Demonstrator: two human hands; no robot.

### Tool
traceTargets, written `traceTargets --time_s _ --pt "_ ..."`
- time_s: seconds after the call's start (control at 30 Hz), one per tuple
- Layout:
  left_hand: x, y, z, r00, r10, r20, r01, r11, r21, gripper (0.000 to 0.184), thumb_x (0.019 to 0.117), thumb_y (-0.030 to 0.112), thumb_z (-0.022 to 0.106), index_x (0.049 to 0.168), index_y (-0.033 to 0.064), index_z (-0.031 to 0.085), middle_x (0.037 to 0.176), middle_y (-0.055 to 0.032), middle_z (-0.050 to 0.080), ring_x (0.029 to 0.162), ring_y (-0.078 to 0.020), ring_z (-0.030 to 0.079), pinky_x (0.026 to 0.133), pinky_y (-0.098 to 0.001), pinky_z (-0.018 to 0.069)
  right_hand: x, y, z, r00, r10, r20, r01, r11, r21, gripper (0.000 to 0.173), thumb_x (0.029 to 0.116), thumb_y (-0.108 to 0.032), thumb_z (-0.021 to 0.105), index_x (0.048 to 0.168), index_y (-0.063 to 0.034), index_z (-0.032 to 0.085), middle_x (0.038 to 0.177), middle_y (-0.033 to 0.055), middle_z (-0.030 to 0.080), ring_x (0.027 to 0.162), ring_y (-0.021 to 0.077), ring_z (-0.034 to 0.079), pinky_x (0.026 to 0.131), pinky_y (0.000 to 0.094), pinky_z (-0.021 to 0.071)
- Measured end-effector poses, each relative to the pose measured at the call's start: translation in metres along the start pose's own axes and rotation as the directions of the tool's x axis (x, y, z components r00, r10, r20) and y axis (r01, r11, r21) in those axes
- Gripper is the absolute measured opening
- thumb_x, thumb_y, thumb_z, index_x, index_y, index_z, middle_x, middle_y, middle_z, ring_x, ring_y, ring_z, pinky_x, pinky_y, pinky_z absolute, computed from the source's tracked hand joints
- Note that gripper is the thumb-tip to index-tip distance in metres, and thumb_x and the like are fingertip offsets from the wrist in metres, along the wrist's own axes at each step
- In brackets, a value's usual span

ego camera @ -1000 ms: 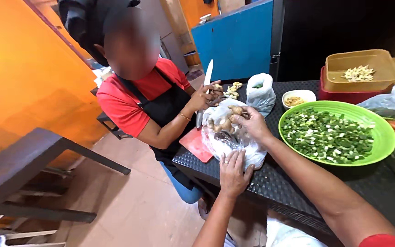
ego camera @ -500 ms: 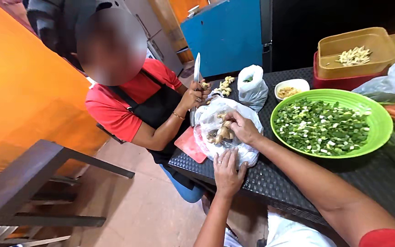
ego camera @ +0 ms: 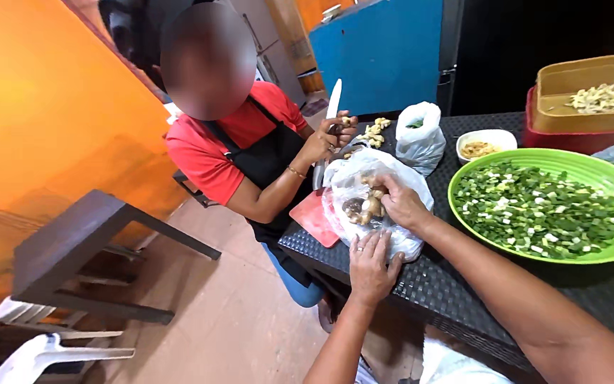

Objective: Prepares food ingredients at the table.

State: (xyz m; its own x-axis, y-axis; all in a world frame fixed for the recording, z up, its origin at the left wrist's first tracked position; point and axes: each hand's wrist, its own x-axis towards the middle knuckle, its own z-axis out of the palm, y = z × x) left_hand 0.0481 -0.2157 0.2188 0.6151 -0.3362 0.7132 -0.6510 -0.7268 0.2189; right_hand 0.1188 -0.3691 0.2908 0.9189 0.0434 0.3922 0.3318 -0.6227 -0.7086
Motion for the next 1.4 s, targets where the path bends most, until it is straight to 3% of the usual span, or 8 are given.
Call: traceTargets --time_s 0.17,0.27,0.47,0.63,0.73,0.97,1.2,1.4 --pt "0.0 0.0 -0.001 1.0 -0.003 -0.001 0.003 1.0 -0.012 0.042 0.0961 0.035 0.064 0.126 0.0074 0.073 0.125 -0.0119 0.073 0.12 -0.032 0.068 0.11 -0.0594 0.0435 -0.001 -0.003 -0.002 0.994 0.105 0.031 -0.108 0.986 0.123 0.049 0.1019 -0.008 0.051 0.15 -0.0085 0.041 0.123 0.0234 0.068 0.104 0.0431 0.069 0.085 0.0645 0.0533" --pt "0.0 -0.001 -0.001 1.0 0.002 -0.001 -0.002 1.0 -0.011 0.041 0.0964 0.035 0.064 0.125 0.0075 0.073 0.125 -0.0115 0.073 0.12 -0.0317 0.068 0.11 -0.0595 0.0433 0.001 -0.001 -0.001 0.994 0.106 0.006 -0.105 0.975 0.198 0.056 0.1004 -0.01 0.056 0.154 -0.0113 0.038 0.124 0.0213 0.068 0.104 0.0391 0.07 0.087 0.0612 0.0541" --pt "-0.001 -0.002 0.0 1.0 0.003 -0.015 -0.003 1.0 -0.007 0.04 0.0961 0.035 0.064 0.123 0.0079 0.074 0.124 -0.011 0.074 0.12 -0.0307 0.068 0.11 -0.0585 0.0436 0.01 0.001 -0.001 0.991 0.128 -0.032 -0.117 0.961 0.25 0.052 0.101 -0.02 0.064 0.148 -0.0089 0.046 0.12 0.0212 0.068 0.103 0.0354 0.07 0.091 0.0564 0.055" --pt "-0.001 -0.001 0.0 1.0 -0.013 -0.011 0.013 1.0 -0.008 0.039 0.0954 0.034 0.065 0.122 0.0084 0.075 0.124 -0.0115 0.074 0.12 -0.0314 0.068 0.11 -0.0587 0.0442 0.012 -0.006 -0.008 0.998 0.06 0.021 -0.063 0.978 0.198 0.046 0.0996 -0.023 0.068 0.142 -0.0062 0.057 0.128 0.0207 0.067 0.115 0.0349 0.067 0.101 0.0557 0.0514" --pt "-0.001 0.0 0.0 1.0 -0.014 -0.007 0.014 1.0 -0.01 0.038 0.0957 0.034 0.064 0.123 0.0085 0.075 0.125 -0.0112 0.073 0.12 -0.0312 0.068 0.11 -0.0584 0.0441 0.01 -0.016 -0.017 0.999 -0.026 0.025 0.021 0.988 0.152 0.035 0.0979 -0.02 0.07 0.129 -0.0046 0.067 0.117 0.0192 0.07 0.105 0.0328 0.069 0.095 0.0542 0.0539" --pt "-0.002 0.0 0.001 1.0 0.001 -0.018 -0.001 1.0 -0.003 0.038 0.0962 0.034 0.064 0.121 0.0089 0.075 0.123 -0.0107 0.074 0.119 -0.0305 0.068 0.11 -0.0577 0.0441 0.002 -0.039 -0.033 0.935 -0.221 -0.276 0.248 0.966 0.066 0.032 0.0962 -0.018 0.072 0.124 -0.0027 0.066 0.118 0.0188 0.068 0.102 0.0299 0.069 0.09 0.048 0.0577" --pt "-0.002 0.001 0.0 1.0 -0.015 -0.006 0.015 1.0 -0.004 0.036 0.0971 0.034 0.064 0.12 0.0093 0.076 0.124 -0.01 0.074 0.12 -0.0299 0.068 0.111 -0.0578 0.0431 0.011 -0.032 -0.044 0.922 -0.073 -0.379 0.113 0.99 0.083 0.036 0.0959 -0.024 0.072 0.124 -0.003 0.066 0.12 0.0185 0.067 0.103 0.0282 0.069 0.091 0.0463 0.056" --pt "-0.004 -0.001 0.002 1.0 -0.013 -0.01 0.013 1.0 -0.011 0.032 0.0973 0.033 0.064 0.116 0.0107 0.077 0.118 -0.008 0.075 0.117 -0.0282 0.069 0.111 -0.0563 0.0436 0.011 -0.033 -0.054 0.937 -0.085 -0.338 0.039 0.989 -0.143 0.031 0.095 -0.016 0.07 0.122 -0.0015 0.068 0.118 0.0222 0.068 0.11 0.0389 0.066 0.093 0.0552 0.0531"
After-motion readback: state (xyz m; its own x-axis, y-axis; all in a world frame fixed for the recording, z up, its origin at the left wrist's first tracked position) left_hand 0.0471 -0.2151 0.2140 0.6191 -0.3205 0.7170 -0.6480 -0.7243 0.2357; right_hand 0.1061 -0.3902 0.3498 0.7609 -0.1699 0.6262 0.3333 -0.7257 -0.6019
